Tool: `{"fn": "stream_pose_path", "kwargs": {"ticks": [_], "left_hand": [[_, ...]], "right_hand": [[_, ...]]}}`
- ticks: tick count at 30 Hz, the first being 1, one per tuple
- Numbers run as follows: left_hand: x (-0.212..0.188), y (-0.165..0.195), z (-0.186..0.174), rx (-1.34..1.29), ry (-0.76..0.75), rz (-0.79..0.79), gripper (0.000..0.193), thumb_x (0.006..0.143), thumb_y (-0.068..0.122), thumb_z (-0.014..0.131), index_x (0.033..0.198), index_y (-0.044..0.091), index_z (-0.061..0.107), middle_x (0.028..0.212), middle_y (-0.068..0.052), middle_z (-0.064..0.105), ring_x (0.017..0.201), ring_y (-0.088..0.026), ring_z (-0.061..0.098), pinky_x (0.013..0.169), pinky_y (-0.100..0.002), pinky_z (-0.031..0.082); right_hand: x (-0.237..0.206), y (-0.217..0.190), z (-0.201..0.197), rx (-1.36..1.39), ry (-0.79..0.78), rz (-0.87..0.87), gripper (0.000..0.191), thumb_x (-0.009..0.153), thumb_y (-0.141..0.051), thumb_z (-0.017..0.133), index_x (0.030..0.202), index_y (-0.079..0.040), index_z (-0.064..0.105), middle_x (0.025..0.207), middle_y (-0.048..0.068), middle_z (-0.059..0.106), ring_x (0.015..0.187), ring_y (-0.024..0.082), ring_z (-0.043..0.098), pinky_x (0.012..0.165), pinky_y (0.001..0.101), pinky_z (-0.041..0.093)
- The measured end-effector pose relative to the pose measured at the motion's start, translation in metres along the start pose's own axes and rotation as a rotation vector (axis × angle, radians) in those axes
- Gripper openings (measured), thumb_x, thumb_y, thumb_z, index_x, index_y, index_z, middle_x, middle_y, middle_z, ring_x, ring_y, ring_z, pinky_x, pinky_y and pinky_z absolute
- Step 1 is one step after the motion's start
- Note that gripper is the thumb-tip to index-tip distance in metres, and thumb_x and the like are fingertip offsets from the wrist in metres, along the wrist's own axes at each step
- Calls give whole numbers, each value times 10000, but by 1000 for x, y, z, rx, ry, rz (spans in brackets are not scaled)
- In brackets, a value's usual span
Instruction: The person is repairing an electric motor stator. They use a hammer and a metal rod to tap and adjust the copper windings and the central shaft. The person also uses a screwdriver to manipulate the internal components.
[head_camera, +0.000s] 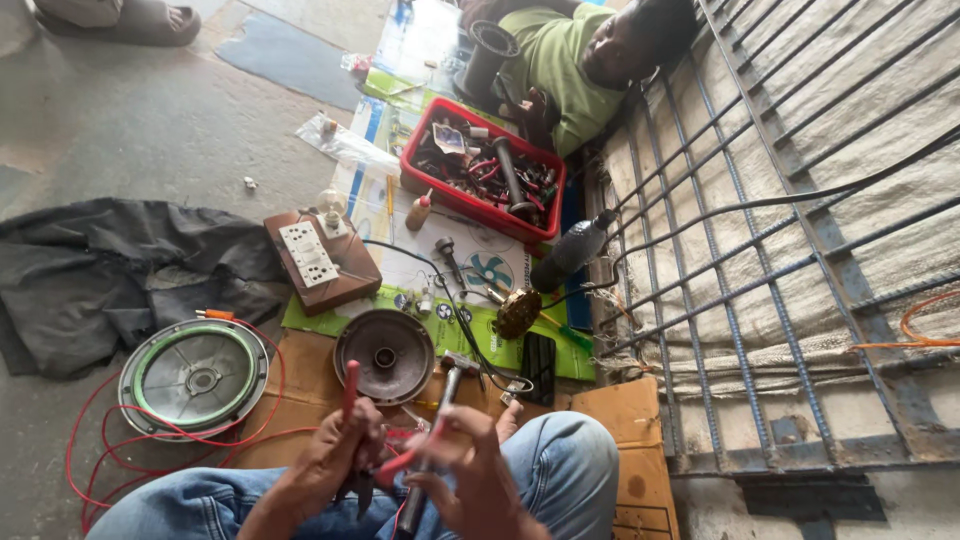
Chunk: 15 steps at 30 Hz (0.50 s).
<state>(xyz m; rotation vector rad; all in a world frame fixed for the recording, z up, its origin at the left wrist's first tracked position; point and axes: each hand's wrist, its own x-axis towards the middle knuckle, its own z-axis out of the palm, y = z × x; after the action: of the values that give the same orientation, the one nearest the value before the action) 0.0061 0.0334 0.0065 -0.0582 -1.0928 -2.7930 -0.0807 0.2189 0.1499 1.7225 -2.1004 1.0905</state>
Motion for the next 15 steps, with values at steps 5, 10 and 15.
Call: {"fn": "stream_pose_path", "kwargs": {"ticks": [5,10,15], "left_hand": [[-3,1,7,168,86,-82,435,1013,524,452,837,127,420,628,-16,421,569,-118,433,573,-264,400],[-3,-5,13,-164,69,-35,483,1042,540,440,826,110,405,653,-4,407,581,-118,415,565,-284,390],[0,-30,-5,-25,162,-119,492,1032,560,402,860,104,467,707,-5,424,619,-121,403,571,-271,386]], "right_hand": [[-42,-2,63,750,221,542,943,900,-122,832,1536,-99,137,1653,188,41,1365,349,512,982,517,587],[-78,20,99,1216,489,894,718,913,-320,659,1479,-86,284,1412,246,510,1191,396,651,974,492,593],[-76,15,87,1450,181,650,604,1132,-445,493,1384,100,424,1267,236,633,1201,320,652,1089,438,517]]}}
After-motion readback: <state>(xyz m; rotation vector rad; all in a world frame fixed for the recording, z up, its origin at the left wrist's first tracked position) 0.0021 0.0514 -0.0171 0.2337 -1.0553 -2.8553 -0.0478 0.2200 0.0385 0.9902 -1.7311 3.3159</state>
